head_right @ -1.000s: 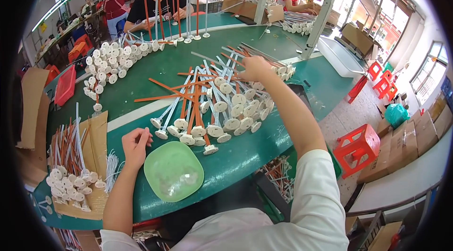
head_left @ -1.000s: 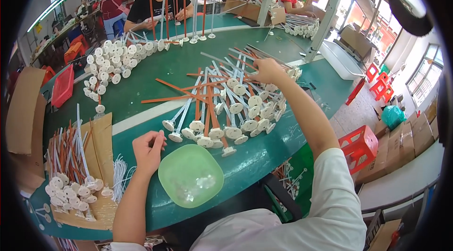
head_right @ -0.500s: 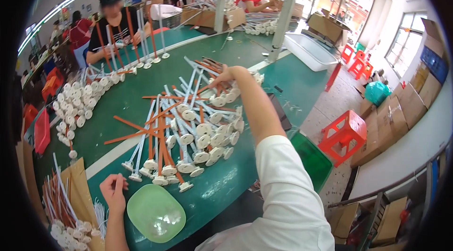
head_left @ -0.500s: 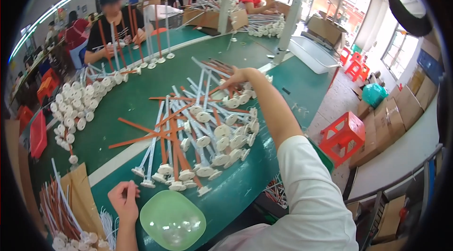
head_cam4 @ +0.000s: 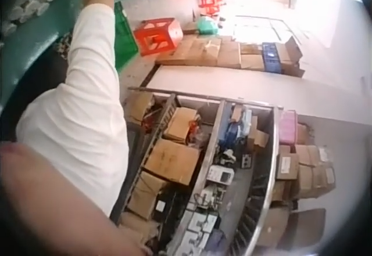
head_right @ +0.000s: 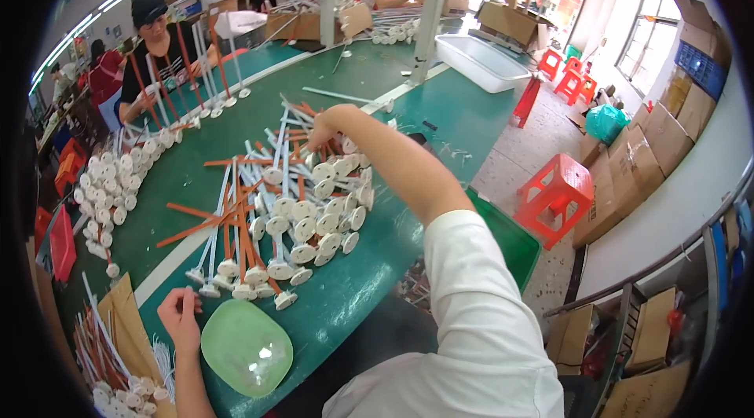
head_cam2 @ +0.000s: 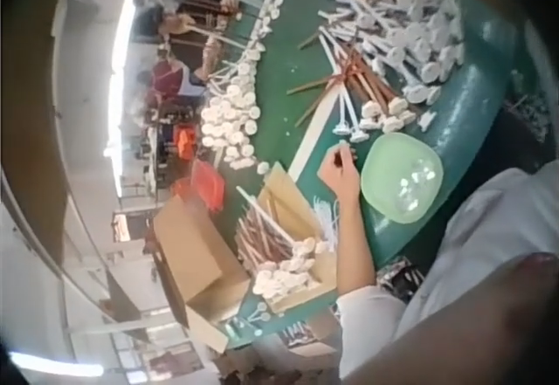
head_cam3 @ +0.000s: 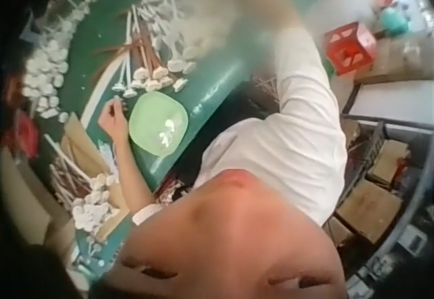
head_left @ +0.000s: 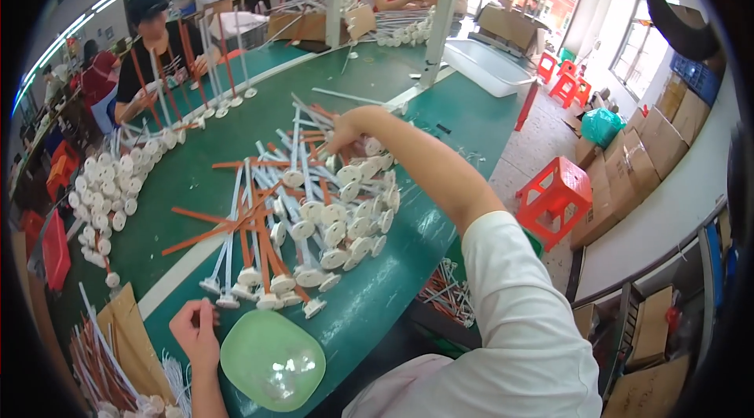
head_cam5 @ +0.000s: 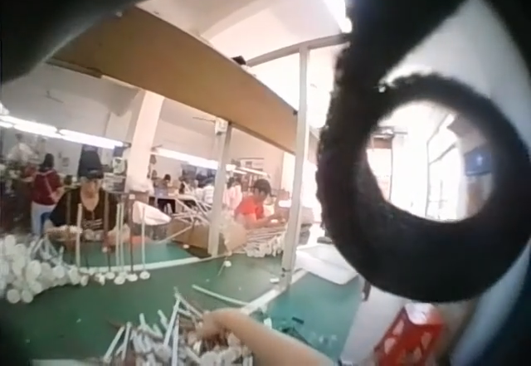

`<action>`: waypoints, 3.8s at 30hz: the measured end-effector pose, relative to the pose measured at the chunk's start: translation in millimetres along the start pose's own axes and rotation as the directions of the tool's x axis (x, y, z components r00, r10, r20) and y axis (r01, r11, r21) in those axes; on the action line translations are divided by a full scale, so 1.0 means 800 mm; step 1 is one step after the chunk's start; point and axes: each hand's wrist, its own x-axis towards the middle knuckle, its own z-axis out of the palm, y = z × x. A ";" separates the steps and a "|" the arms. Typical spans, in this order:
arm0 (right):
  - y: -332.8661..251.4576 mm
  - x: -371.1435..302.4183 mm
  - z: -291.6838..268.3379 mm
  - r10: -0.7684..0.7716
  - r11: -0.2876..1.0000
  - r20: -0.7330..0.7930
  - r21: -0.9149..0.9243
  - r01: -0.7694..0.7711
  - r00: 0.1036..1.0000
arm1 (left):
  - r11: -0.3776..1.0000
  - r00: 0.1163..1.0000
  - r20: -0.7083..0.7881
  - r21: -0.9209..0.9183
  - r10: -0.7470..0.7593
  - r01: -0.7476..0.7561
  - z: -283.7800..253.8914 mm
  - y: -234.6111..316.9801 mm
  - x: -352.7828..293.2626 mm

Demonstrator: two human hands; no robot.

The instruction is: The person is assembling LED light strips into white plastic bases at a factory workstation.

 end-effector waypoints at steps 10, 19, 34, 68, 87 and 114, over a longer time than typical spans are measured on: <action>-0.040 -0.038 -0.029 -0.536 0.836 -0.420 -0.387 0.390 0.732 | 0.998 0.998 0.071 -0.065 0.002 0.003 0.008 0.017 0.010; -0.107 -0.077 0.022 -0.634 0.743 -0.096 -0.351 0.570 0.768 | 0.996 0.997 0.061 -0.076 0.040 -0.035 0.010 0.018 0.005; -0.261 -0.271 0.165 -0.559 0.192 -0.815 -0.309 0.931 -0.155 | 0.619 0.913 0.328 -0.777 0.244 0.113 -0.003 0.025 0.002; -0.252 -0.306 0.153 -0.588 0.316 -0.797 -0.071 0.946 0.136 | 0.843 0.971 0.169 -0.536 0.172 -0.056 -0.033 0.073 -0.010; -0.239 -0.308 0.228 -0.897 0.377 -0.202 0.120 0.919 0.394 | 0.884 0.975 -0.215 -0.465 -0.054 -0.054 -0.022 0.069 -0.217; -0.239 -0.425 0.316 -0.394 -0.388 -0.530 0.837 0.387 0.751 | 0.677 0.998 -0.020 -0.733 0.066 -0.060 0.021 0.124 -0.257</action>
